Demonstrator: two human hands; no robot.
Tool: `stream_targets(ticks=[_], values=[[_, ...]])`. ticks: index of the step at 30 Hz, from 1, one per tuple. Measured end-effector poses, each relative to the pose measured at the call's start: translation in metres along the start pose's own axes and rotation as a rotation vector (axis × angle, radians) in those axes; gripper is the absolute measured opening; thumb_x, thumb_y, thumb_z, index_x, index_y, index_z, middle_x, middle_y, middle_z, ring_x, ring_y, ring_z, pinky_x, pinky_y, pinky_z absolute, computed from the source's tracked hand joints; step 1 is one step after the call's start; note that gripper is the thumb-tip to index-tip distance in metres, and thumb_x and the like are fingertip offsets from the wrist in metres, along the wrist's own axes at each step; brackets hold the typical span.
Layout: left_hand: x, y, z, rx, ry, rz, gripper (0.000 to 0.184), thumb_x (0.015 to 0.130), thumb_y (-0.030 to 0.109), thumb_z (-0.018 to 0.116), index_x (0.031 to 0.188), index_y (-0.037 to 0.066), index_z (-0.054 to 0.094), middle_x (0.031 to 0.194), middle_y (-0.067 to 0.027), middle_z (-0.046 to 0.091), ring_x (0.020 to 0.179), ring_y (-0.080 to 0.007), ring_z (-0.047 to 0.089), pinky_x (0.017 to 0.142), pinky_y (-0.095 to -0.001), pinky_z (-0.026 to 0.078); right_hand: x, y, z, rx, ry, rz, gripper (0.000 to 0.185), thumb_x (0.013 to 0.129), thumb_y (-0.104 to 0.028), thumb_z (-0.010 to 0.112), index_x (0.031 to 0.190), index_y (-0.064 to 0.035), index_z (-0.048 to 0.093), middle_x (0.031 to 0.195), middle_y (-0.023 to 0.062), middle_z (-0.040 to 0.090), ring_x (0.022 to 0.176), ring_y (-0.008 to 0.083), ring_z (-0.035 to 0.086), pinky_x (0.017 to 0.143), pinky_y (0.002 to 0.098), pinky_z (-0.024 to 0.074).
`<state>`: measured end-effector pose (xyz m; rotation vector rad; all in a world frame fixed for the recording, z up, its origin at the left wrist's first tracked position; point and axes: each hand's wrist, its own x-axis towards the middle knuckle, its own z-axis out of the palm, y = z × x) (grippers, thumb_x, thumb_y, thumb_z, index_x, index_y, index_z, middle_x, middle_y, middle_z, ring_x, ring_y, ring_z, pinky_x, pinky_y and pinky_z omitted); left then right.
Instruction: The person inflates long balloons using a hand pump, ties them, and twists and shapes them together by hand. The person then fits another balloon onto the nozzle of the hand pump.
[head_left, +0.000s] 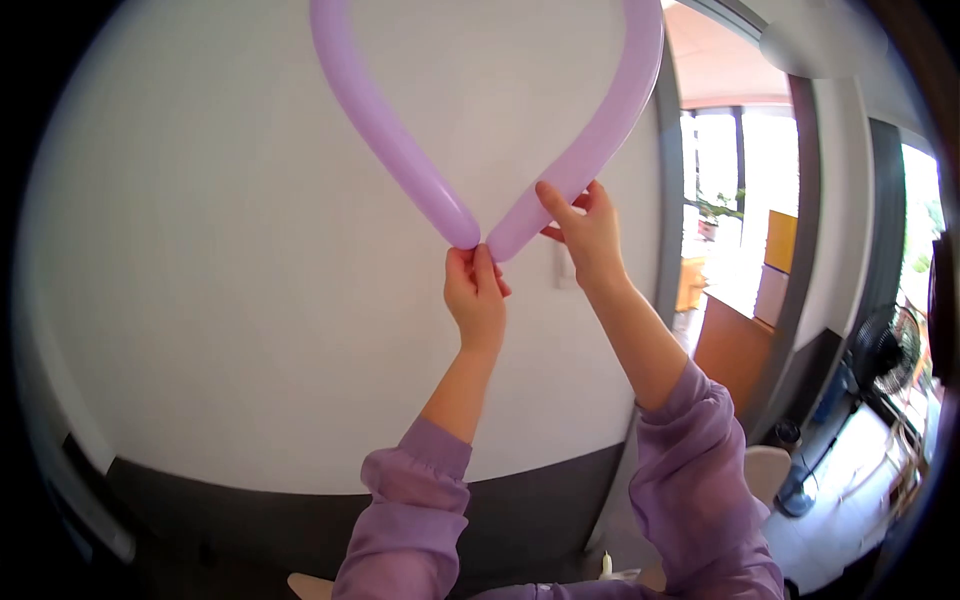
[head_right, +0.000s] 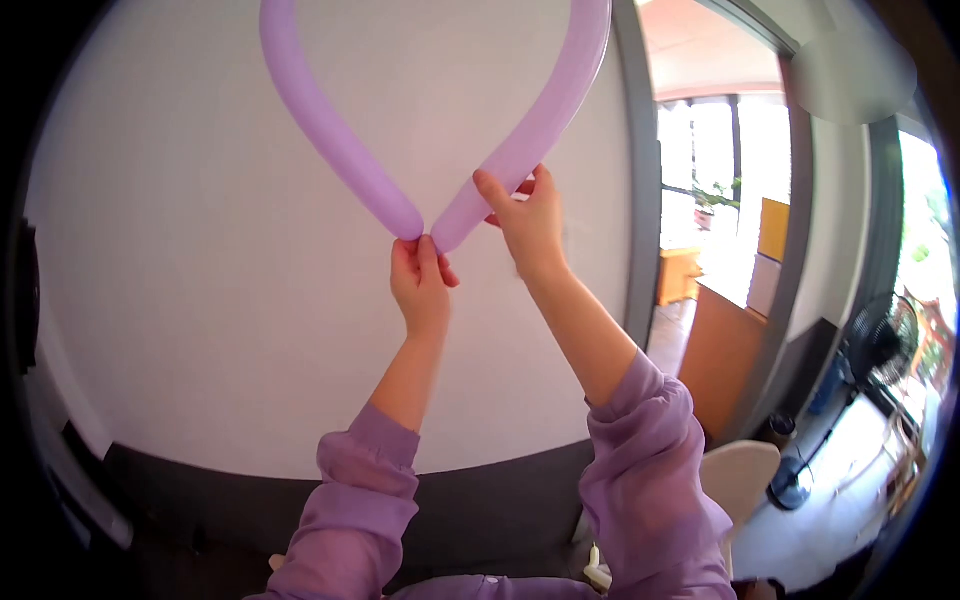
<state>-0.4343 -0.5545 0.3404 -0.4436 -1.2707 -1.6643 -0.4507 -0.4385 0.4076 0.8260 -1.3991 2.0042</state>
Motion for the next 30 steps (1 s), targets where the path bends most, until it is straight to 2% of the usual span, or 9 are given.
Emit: stream_targets(ticks=[4,8,14,18,21,24,26,27,30], values=[[-0.040,-0.025,-0.003,-0.160,-0.219,-0.102,0.012,0.092,0.013,0.041,0.093,0.002,0.046,0.063,-0.0012,0.048,0.049,-0.0068,0.046,0.046,-0.0211,0.040,-0.054,0.011,-0.048,-0.136,0.020,0.061,0.054,0.079,-0.023,0.066,0.118,0.0042,0.041,0.099,0.0122,0.054,0.080,0.0159,0.059,0.062,0.0257,0.0516],[-0.108,-0.052,0.007,-0.359,-0.349,-0.345,0.017,0.094,0.019,0.041,0.100,0.003,0.045,0.072,-0.0025,0.050,0.052,-0.0101,0.046,0.047,-0.0231,0.039,-0.167,0.022,-0.126,-0.282,0.156,0.048,0.052,0.086,-0.013,0.056,0.132,-0.0050,0.032,0.100,0.0075,0.052,0.076,0.0109,0.057,0.065,0.0220,0.0459],[-0.235,-0.078,-0.009,-0.638,-0.578,-0.822,0.015,0.095,0.019,0.041,0.096,0.005,0.045,0.076,-0.0042,0.052,0.054,-0.0135,0.049,0.047,-0.0266,0.042,-0.458,0.023,-0.229,-0.674,0.501,0.833,0.038,0.086,-0.028,0.058,0.111,0.0002,0.053,0.085,0.0055,0.060,0.068,0.0093,0.057,0.060,0.0227,0.0466],[-0.305,-0.069,-0.008,-0.662,-0.681,-1.057,0.015,0.095,0.019,0.040,0.095,0.005,0.045,0.074,-0.0044,0.052,0.054,-0.0141,0.049,0.048,-0.0269,0.043,-0.591,-0.018,-0.231,-0.543,0.672,1.341,0.031,0.086,-0.026,0.056,0.105,-0.0014,0.057,0.084,0.0054,0.060,0.068,0.0109,0.059,0.058,0.0237,0.0485],[-0.343,-0.059,-0.010,-0.662,-0.739,-1.193,0.015,0.095,0.019,0.041,0.095,0.004,0.045,0.073,-0.0048,0.052,0.054,-0.0150,0.050,0.050,-0.0276,0.043,-0.618,-0.025,-0.224,-0.396,0.678,1.296,0.027,0.085,-0.024,0.056,0.100,-0.0022,0.059,0.080,0.0042,0.061,0.064,0.0109,0.058,0.056,0.0251,0.0488],[-0.382,-0.044,-0.002,-0.570,-0.766,-1.272,0.014,0.095,0.018,0.042,0.096,0.004,0.045,0.075,-0.0056,0.053,0.056,-0.0160,0.052,0.050,-0.0283,0.044,-0.605,-0.022,-0.243,-0.302,0.583,1.043,0.033,0.082,-0.022,0.063,0.107,-0.0013,0.055,0.078,0.0028,0.060,0.062,0.0080,0.055,0.053,0.0234,0.0459],[-0.405,-0.023,0.008,-0.509,-0.832,-1.286,0.014,0.095,0.017,0.042,0.097,0.004,0.045,0.077,-0.0064,0.054,0.057,-0.0152,0.052,0.051,-0.0275,0.045,-0.565,-0.042,-0.251,-0.350,0.456,0.841,0.065,0.076,-0.028,0.070,0.127,-0.0041,0.038,0.102,0.0079,0.055,0.089,0.0141,0.055,0.077,0.0288,0.0467],[-0.416,-0.012,0.012,-0.494,-0.851,-1.302,0.013,0.094,0.016,0.042,0.096,0.004,0.046,0.077,-0.0067,0.055,0.057,-0.0148,0.052,0.051,-0.0270,0.045,-0.540,-0.064,-0.249,-0.167,0.474,0.808,0.076,0.075,-0.028,0.071,0.134,-0.0061,0.028,0.115,0.0094,0.048,0.103,0.0183,0.049,0.088,0.0322,0.0420],[-0.442,0.018,0.017,-0.466,-0.923,-1.300,0.014,0.094,0.015,0.043,0.098,0.003,0.048,0.077,-0.0065,0.055,0.057,-0.0139,0.053,0.052,-0.0257,0.046,-0.509,-0.082,-0.258,0.146,0.615,0.505,0.070,0.081,-0.018,0.063,0.137,-0.0062,0.021,0.122,0.0109,0.046,0.109,0.0182,0.046,0.092,0.0323,0.0397]])
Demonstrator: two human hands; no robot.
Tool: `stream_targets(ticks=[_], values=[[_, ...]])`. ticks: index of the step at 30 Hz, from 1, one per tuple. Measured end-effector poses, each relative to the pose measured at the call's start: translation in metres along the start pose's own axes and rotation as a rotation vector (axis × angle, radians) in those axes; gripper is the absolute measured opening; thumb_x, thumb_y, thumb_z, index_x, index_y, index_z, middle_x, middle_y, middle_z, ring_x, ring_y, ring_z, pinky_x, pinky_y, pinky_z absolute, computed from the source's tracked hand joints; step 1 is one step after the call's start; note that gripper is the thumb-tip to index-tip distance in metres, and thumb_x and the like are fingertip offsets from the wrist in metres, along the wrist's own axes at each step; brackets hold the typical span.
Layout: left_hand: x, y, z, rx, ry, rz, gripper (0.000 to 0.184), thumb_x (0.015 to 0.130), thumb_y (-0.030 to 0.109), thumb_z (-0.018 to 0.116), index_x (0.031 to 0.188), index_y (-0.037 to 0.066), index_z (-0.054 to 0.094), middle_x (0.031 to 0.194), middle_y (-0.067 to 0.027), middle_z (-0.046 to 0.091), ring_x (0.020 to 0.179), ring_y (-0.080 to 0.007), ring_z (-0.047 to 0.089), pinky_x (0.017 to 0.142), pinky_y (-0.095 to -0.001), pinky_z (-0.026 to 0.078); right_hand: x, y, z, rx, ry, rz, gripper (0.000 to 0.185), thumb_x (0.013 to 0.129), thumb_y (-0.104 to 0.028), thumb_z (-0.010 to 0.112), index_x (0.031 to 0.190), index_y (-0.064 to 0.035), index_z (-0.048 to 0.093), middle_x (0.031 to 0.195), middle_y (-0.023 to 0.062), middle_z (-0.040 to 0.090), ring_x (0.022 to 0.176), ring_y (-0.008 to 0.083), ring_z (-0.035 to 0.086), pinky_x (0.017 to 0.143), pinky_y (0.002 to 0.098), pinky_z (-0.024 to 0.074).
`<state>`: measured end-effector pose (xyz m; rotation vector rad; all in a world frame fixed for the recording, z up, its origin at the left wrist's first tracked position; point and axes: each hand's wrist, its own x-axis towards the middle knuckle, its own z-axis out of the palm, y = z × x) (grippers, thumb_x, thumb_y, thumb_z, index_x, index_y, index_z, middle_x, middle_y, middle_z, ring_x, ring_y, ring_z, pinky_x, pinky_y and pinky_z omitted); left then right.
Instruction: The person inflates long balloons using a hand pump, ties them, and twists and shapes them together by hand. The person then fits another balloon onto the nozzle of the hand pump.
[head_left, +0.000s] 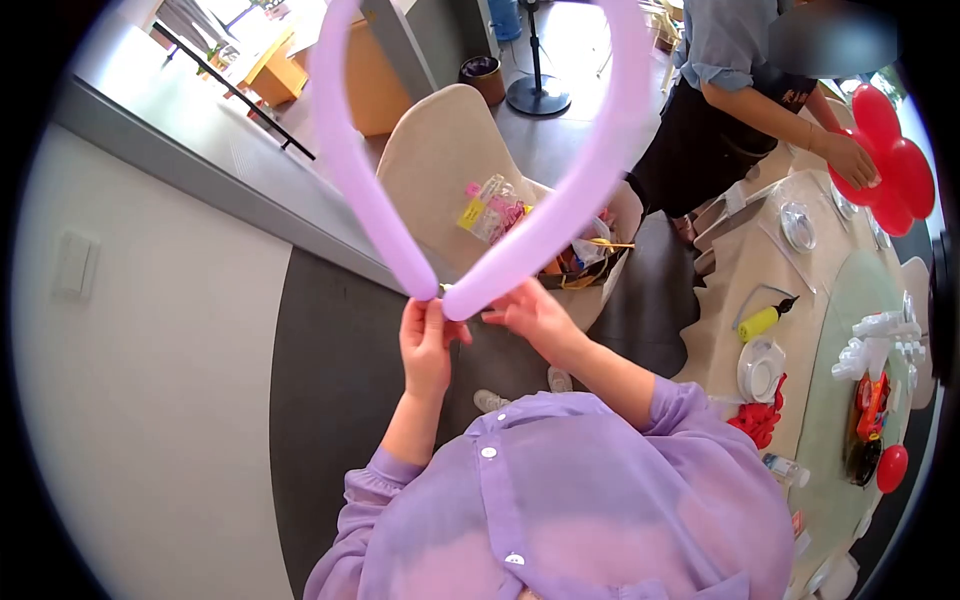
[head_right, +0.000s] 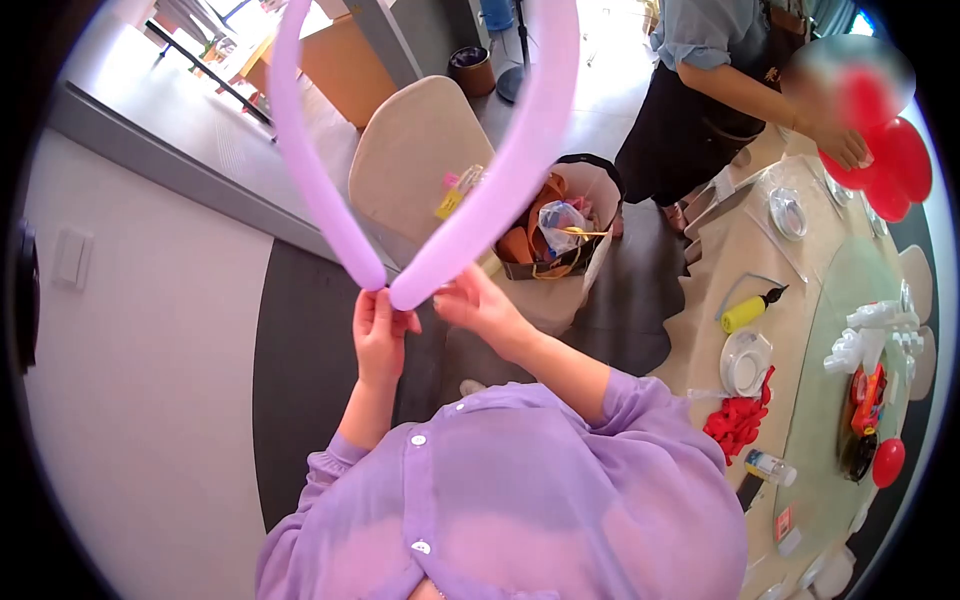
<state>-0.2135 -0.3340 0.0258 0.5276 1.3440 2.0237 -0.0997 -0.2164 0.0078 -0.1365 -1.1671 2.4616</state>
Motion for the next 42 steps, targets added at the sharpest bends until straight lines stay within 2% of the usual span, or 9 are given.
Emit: stream_targets(ticks=[3,4,7,14,20,26,28,37,42], values=[[-0.016,-0.012,0.013,0.073,-0.079,-0.075,0.016,0.094,0.016,0.043,0.097,0.002,0.050,0.079,-0.0088,0.058,0.059,-0.0140,0.055,0.054,-0.0252,0.047,0.005,-0.033,0.010,0.117,0.171,0.011,0.053,0.083,-0.016,0.059,0.126,-0.0002,0.033,0.098,0.0108,0.058,0.092,0.0182,0.057,0.085,0.0327,0.0436],[-0.020,-0.013,0.013,0.075,-0.063,-0.067,0.016,0.094,0.016,0.043,0.097,0.002,0.050,0.079,-0.0088,0.058,0.059,-0.0140,0.055,0.054,-0.0252,0.047,0.006,-0.036,0.006,0.119,0.157,0.022,0.053,0.083,-0.016,0.059,0.126,-0.0002,0.033,0.098,0.0108,0.058,0.092,0.0182,0.057,0.085,0.0327,0.0436],[-0.030,-0.011,0.004,0.085,-0.095,-0.148,0.020,0.094,0.020,0.044,0.096,0.001,0.052,0.081,-0.0126,0.061,0.059,-0.0150,0.057,0.056,-0.0255,0.048,0.008,-0.042,0.000,-0.040,0.172,-0.060,0.043,0.086,-0.027,0.057,0.117,-0.0021,0.040,0.085,0.0093,0.058,0.082,0.0184,0.059,0.077,0.0326,0.0467],[-0.042,0.001,0.000,0.034,0.011,-0.181,0.021,0.091,0.017,0.049,0.098,-0.002,0.058,0.080,-0.0118,0.063,0.059,-0.0127,0.057,0.055,-0.0238,0.047,0.011,-0.048,0.013,0.037,0.205,0.015,0.044,0.088,-0.036,0.052,0.113,-0.0012,0.041,0.085,0.0103,0.059,0.078,0.0180,0.059,0.070,0.0311,0.0490],[-0.036,0.002,0.007,-0.053,0.052,-0.164,0.023,0.090,0.016,0.051,0.101,-0.002,0.060,0.072,-0.0053,0.058,0.052,-0.0108,0.051,0.048,-0.0226,0.042,0.018,-0.021,0.040,-0.031,0.216,-0.059,0.045,0.091,-0.040,0.046,0.115,-0.0027,0.039,0.091,0.0122,0.059,0.085,0.0177,0.055,0.075,0.0318,0.0459],[-0.034,0.009,0.000,-0.145,0.043,-0.229,0.022,0.091,0.017,0.049,0.097,-0.002,0.058,0.077,-0.0090,0.061,0.058,-0.0155,0.058,0.053,-0.0273,0.047,0.032,-0.007,0.052,-0.115,0.311,-0.222,0.039,0.091,-0.034,0.049,0.113,-0.0028,0.040,0.093,0.0111,0.059,0.084,0.0152,0.055,0.075,0.0291,0.0455],[-0.032,0.018,-0.001,-0.166,0.050,-0.227,0.023,0.091,0.017,0.048,0.097,-0.004,0.057,0.080,-0.0110,0.062,0.066,-0.0197,0.062,0.061,-0.0306,0.050,0.037,-0.005,0.057,-0.150,0.345,-0.268,0.038,0.089,-0.034,0.053,0.108,-0.0035,0.042,0.090,0.0094,0.059,0.083,0.0137,0.055,0.073,0.0275,0.0453],[-0.029,0.016,-0.011,0.030,-0.003,-0.069,0.024,0.090,0.014,0.050,0.099,-0.007,0.058,0.084,-0.0111,0.063,0.071,-0.0184,0.063,0.066,-0.0287,0.051,0.037,-0.001,0.070,-0.222,0.391,-0.319,0.035,0.087,-0.032,0.057,0.103,-0.0036,0.044,0.089,0.0075,0.060,0.080,0.0125,0.056,0.072,0.0257,0.0453],[-0.026,0.020,-0.013,0.054,-0.011,-0.105,0.021,0.090,0.011,0.048,0.096,-0.006,0.059,0.080,-0.0096,0.063,0.066,-0.0161,0.062,0.065,-0.0273,0.051,0.035,0.006,0.072,-0.314,0.343,-0.377,0.034,0.087,-0.029,0.057,0.104,-0.0030,0.044,0.090,0.0081,0.059,0.080,0.0128,0.056,0.072,0.0257,0.0453]])
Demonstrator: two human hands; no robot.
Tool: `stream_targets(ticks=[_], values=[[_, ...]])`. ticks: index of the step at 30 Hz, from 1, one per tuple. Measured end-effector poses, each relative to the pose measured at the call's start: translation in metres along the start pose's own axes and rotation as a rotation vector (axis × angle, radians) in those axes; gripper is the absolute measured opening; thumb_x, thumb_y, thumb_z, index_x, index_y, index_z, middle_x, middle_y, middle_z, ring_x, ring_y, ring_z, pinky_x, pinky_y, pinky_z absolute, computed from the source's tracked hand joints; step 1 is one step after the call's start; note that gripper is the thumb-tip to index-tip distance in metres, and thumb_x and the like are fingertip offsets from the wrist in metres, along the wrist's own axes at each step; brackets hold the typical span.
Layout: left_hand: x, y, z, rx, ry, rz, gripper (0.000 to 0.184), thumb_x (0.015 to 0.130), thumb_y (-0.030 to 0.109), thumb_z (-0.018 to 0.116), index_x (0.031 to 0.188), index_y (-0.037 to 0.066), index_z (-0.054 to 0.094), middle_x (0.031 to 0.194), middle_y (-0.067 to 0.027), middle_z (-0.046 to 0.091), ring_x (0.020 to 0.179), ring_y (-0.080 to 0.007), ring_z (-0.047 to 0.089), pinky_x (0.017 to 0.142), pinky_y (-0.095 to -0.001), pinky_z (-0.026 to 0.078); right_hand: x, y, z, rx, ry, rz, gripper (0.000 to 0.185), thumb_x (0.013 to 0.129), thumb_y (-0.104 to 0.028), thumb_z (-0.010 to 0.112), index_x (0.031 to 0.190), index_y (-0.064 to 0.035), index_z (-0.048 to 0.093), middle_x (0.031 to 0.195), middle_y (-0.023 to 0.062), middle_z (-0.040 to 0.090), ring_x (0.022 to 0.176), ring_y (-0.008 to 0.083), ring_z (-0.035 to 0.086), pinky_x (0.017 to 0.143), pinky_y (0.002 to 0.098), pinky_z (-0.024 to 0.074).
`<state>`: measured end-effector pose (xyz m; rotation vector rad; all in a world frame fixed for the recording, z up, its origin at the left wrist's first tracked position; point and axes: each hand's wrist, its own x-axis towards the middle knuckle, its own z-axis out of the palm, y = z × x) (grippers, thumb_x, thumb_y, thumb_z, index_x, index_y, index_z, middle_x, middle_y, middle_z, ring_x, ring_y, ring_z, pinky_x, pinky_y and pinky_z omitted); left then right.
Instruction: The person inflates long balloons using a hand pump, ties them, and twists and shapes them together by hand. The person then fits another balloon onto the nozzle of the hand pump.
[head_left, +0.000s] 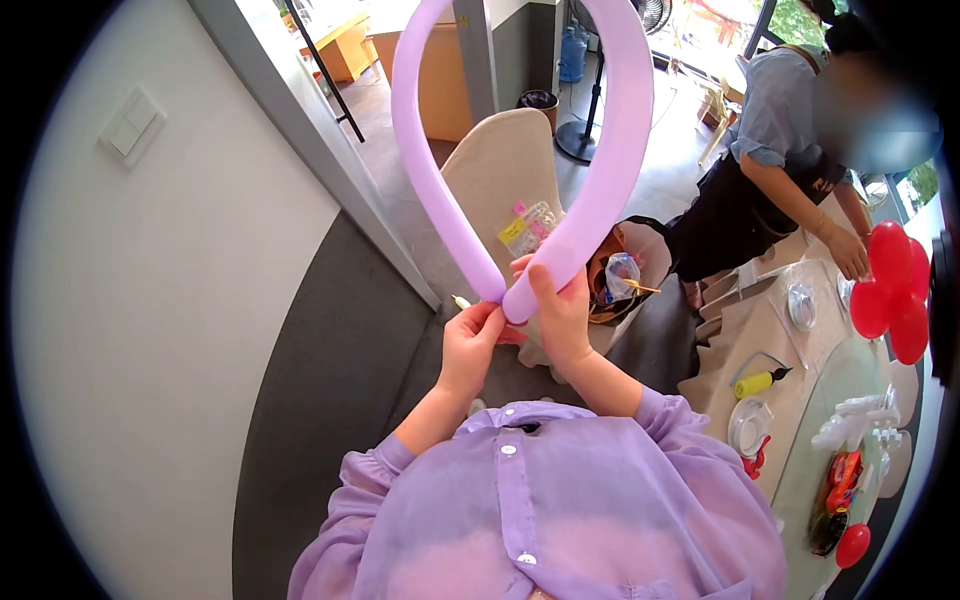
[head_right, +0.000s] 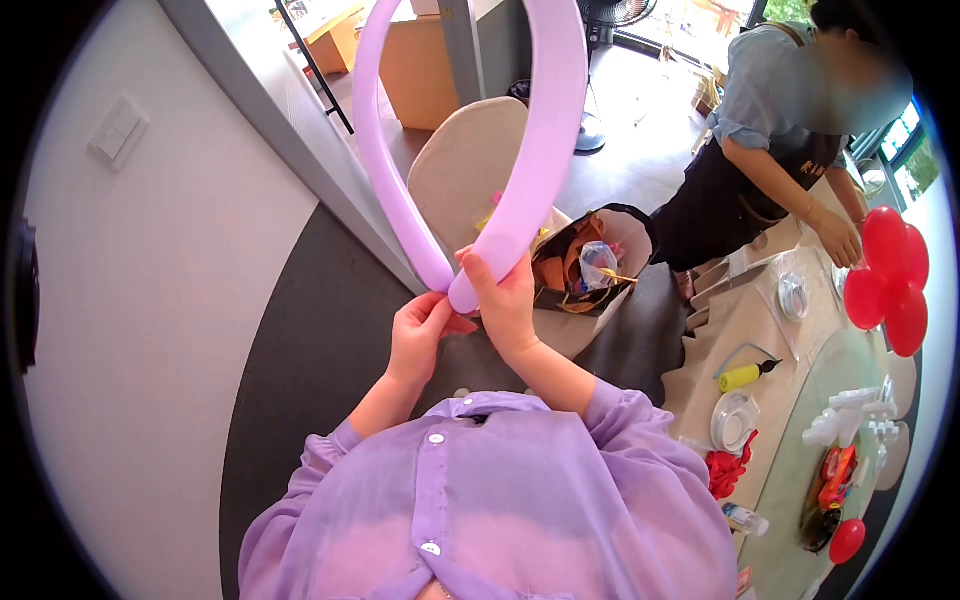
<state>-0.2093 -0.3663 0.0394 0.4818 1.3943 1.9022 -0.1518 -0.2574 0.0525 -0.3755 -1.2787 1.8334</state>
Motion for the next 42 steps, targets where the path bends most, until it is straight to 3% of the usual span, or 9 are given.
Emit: stream_targets(ticks=[6,9,11,14,17,20,30,36,42], values=[[0.002,-0.014,-0.002,0.310,-0.038,0.121,0.015,0.089,0.007,0.047,0.088,-0.005,0.056,0.071,-0.0079,0.060,0.060,-0.0129,0.059,0.056,-0.0243,0.049,0.012,-0.006,-0.012,-0.117,-0.100,-0.016,0.032,0.087,-0.026,0.058,0.104,-0.0027,0.044,0.085,0.0070,0.059,0.075,0.0114,0.056,0.068,0.0242,0.0452],[0.004,-0.018,-0.001,0.526,-0.062,0.233,0.014,0.089,0.005,0.046,0.084,-0.004,0.056,0.068,-0.0069,0.059,0.057,-0.0117,0.058,0.053,-0.0235,0.047,0.018,-0.006,-0.021,-0.085,-0.124,0.148,0.034,0.089,-0.029,0.054,0.107,-0.0024,0.044,0.081,0.0065,0.059,0.074,0.0124,0.057,0.066,0.0248,0.0450],[0.008,-0.026,-0.003,0.849,-0.037,0.456,0.015,0.089,0.004,0.045,0.078,-0.003,0.054,0.065,-0.0060,0.058,0.055,-0.0112,0.057,0.050,-0.0231,0.046,0.025,-0.001,-0.028,-0.058,-0.110,0.194,0.035,0.089,-0.031,0.053,0.108,-0.0026,0.044,0.080,0.0065,0.058,0.073,0.0131,0.057,0.067,0.0260,0.0452],[0.014,-0.032,-0.006,0.791,-0.045,0.453,0.016,0.089,0.006,0.045,0.077,-0.001,0.053,0.063,-0.0058,0.056,0.051,-0.0119,0.055,0.048,-0.0234,0.045,0.030,0.007,-0.040,-0.003,-0.093,0.415,0.043,0.091,-0.039,0.047,0.113,-0.0026,0.044,0.085,0.0077,0.060,0.078,0.0156,0.058,0.070,0.0289,0.0466],[0.021,-0.023,-0.003,0.189,0.035,0.099,0.018,0.092,0.012,0.043,0.081,0.000,0.052,0.061,-0.0043,0.053,0.048,-0.0115,0.051,0.046,-0.0227,0.043,0.026,0.010,-0.050,0.056,-0.258,0.748,0.046,0.091,-0.043,0.045,0.116,-0.0043,0.047,0.103,0.0086,0.060,0.090,0.0167,0.059,0.078,0.0294,0.0476],[0.030,-0.025,-0.009,0.140,0.049,0.114,0.017,0.093,0.013,0.043,0.087,0.000,0.051,0.064,-0.0036,0.053,0.049,-0.0105,0.050,0.047,-0.0219,0.043,0.008,0.007,-0.045,-0.153,-0.435,0.680,0.048,0.089,-0.046,0.047,0.114,-0.0053,0.050,0.102,0.0048,0.059,0.087,0.0139,0.058,0.075,0.0280,0.0464],[0.034,-0.034,-0.006,-0.177,0.065,0.041,0.012,0.092,0.014,0.045,0.091,0.002,0.049,0.068,-0.0046,0.051,0.052,-0.0130,0.049,0.050,-0.0254,0.043,-0.035,0.042,-0.097,-0.196,-0.413,0.877,0.039,0.087,-0.037,0.053,0.112,-0.0064,0.054,0.093,0.0036,0.061,0.081,0.0123,0.058,0.072,0.0261,0.0473],[0.028,-0.030,-0.027,-0.209,0.125,0.043,0.012,0.093,0.014,0.044,0.092,0.003,0.047,0.070,-0.0058,0.053,0.052,-0.0134,0.049,0.050,-0.0256,0.042,-0.054,0.084,-0.164,-0.336,-0.118,1.076,0.034,0.087,-0.030,0.054,0.110,-0.0048,0.054,0.089,0.0066,0.062,0.074,0.0129,0.060,0.065,0.0265,0.0485],[-0.002,-0.030,-0.067,-0.001,0.433,0.029,0.014,0.093,0.016,0.044,0.093,0.002,0.045,0.068,-0.0044,0.050,0.051,-0.0132,0.047,0.049,-0.0255,0.041,-0.031,0.191,-0.173,-0.326,-0.090,1.338,0.031,0.086,-0.027,0.052,0.108,-0.0043,0.054,0.085,0.0071,0.063,0.066,0.0137,0.059,0.057,0.0277,0.0483]])
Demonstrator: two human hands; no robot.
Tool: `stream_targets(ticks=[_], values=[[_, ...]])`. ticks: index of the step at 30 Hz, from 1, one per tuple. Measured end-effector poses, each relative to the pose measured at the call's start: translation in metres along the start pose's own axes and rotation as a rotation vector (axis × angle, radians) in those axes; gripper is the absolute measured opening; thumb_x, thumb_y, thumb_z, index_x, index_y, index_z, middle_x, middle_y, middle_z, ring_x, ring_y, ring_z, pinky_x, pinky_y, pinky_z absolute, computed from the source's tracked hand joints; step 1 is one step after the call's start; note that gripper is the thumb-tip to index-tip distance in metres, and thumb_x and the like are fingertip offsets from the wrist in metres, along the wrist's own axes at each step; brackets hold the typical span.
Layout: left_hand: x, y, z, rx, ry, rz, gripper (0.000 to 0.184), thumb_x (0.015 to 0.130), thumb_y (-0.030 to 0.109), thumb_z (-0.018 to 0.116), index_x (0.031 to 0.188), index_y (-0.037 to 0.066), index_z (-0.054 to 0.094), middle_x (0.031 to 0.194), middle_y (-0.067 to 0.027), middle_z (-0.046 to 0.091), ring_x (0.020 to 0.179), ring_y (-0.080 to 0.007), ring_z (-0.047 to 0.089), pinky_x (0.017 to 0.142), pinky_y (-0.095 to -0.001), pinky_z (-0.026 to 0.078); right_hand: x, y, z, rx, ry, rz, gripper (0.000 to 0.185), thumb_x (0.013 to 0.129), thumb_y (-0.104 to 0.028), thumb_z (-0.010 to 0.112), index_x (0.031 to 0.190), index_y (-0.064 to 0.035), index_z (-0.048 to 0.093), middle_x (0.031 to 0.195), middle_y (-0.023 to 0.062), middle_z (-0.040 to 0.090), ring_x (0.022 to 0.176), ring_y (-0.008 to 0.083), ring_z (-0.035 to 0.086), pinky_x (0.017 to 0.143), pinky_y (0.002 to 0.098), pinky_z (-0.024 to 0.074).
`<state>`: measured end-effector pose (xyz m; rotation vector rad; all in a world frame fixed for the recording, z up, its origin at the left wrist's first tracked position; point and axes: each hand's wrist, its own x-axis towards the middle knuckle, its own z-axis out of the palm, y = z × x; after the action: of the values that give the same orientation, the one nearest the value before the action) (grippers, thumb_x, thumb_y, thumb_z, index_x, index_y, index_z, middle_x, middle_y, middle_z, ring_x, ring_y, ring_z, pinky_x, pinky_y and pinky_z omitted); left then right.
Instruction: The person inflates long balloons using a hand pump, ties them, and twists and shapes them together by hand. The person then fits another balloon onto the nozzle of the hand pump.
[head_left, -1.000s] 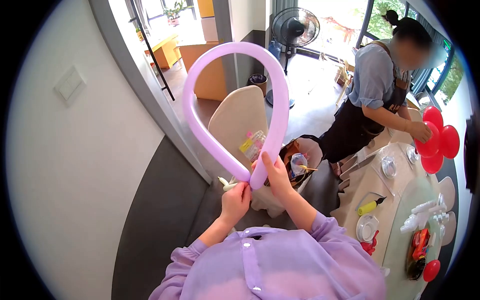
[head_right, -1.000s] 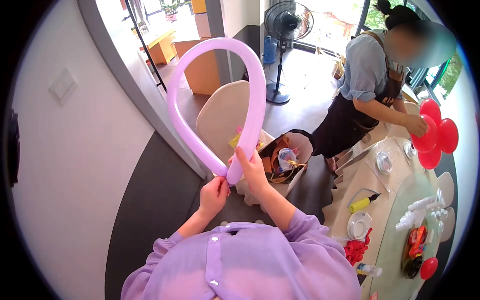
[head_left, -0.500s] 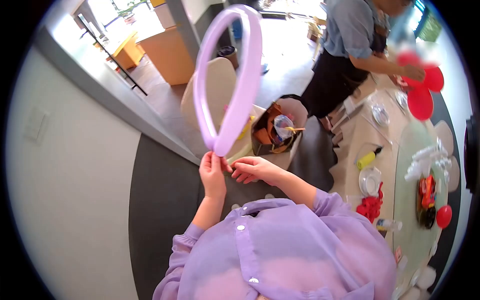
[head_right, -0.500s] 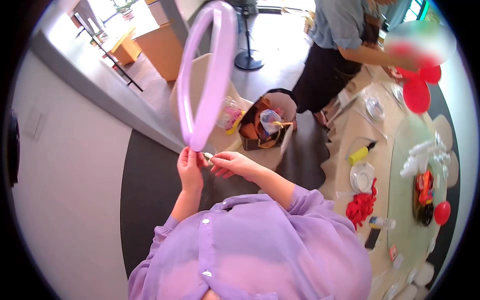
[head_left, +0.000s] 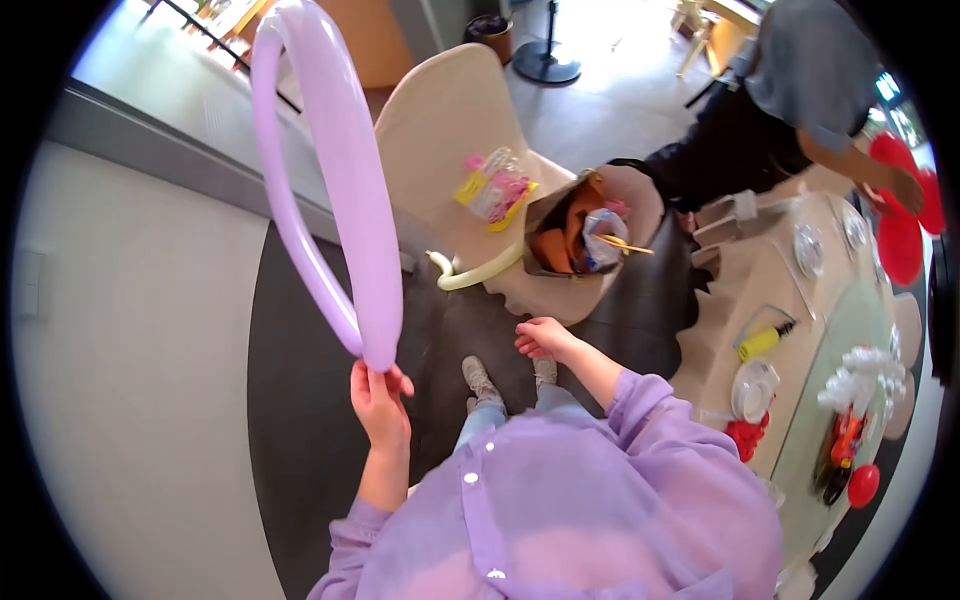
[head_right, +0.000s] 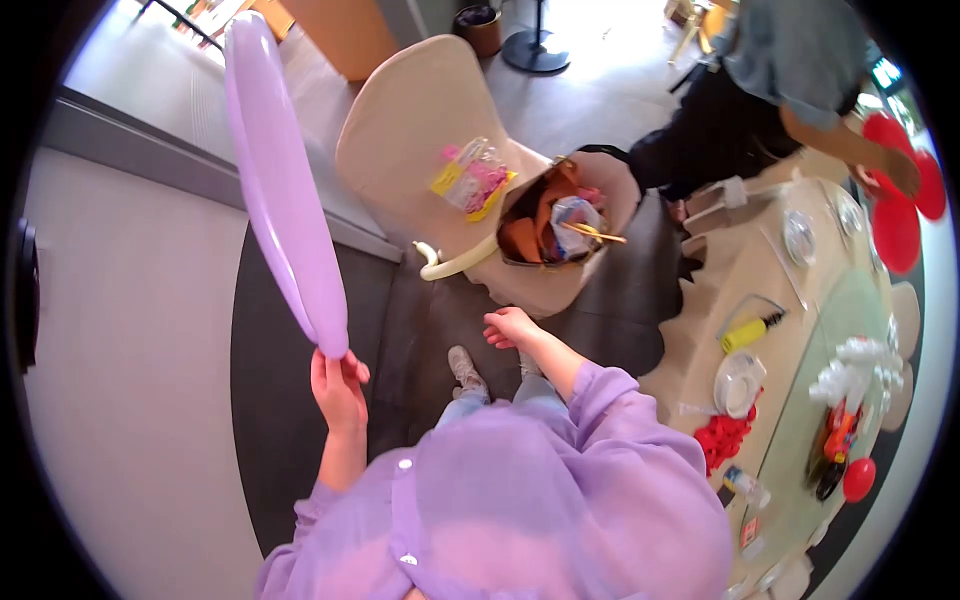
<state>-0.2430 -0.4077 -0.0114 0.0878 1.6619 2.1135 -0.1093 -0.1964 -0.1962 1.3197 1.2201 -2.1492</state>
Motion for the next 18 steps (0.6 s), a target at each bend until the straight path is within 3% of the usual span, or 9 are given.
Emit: stream_targets(ticks=[4,10,13,15,18], values=[[-0.007,-0.033,-0.043,0.058,0.158,-0.063,0.015,0.093,0.018,0.044,0.092,0.003,0.045,0.066,-0.0039,0.048,0.049,-0.0133,0.046,0.047,-0.0254,0.040,0.135,0.005,0.021,-0.053,0.133,-0.044,0.034,0.082,-0.036,0.056,0.092,-0.0035,0.057,0.072,0.0056,0.059,0.057,0.0148,0.056,0.048,0.0299,0.0467],[-0.015,-0.074,-0.080,0.145,0.371,-0.096,0.015,0.094,0.018,0.043,0.093,0.003,0.044,0.069,-0.0057,0.051,0.048,-0.0132,0.046,0.045,-0.0255,0.040,0.298,-0.004,0.023,0.082,0.495,0.129,0.052,0.077,-0.051,0.058,0.096,-0.0024,0.054,0.070,0.0098,0.052,0.050,0.0186,0.048,0.044,0.0356,0.0473],[-0.016,-0.088,-0.093,0.187,0.448,-0.106,0.014,0.094,0.016,0.041,0.093,0.003,0.044,0.071,-0.0065,0.054,0.049,-0.0132,0.048,0.046,-0.0249,0.041,0.345,-0.004,0.030,0.204,0.636,0.178,0.047,0.076,-0.046,0.062,0.092,-0.0024,0.056,0.066,0.0082,0.053,0.047,0.0199,0.048,0.043,0.0329,0.0444],[-0.013,-0.091,-0.098,0.201,0.461,-0.099,0.014,0.094,0.017,0.041,0.094,0.003,0.044,0.071,-0.0065,0.053,0.049,-0.0133,0.048,0.046,-0.0251,0.041,0.402,0.032,0.025,0.509,0.543,-0.082,0.042,0.077,-0.038,0.064,0.098,-0.0039,0.054,0.071,0.0069,0.055,0.051,0.0190,0.051,0.044,0.0319,0.0445],[-0.016,-0.081,-0.091,0.172,0.413,-0.078,0.015,0.094,0.018,0.042,0.094,0.003,0.044,0.070,-0.0063,0.053,0.049,-0.0136,0.048,0.046,-0.0256,0.041,0.371,0.039,0.052,0.557,0.376,-0.140,0.031,0.081,-0.028,0.062,0.101,-0.0064,0.053,0.083,0.0079,0.057,0.062,0.0197,0.057,0.046,0.0332,0.0467]])
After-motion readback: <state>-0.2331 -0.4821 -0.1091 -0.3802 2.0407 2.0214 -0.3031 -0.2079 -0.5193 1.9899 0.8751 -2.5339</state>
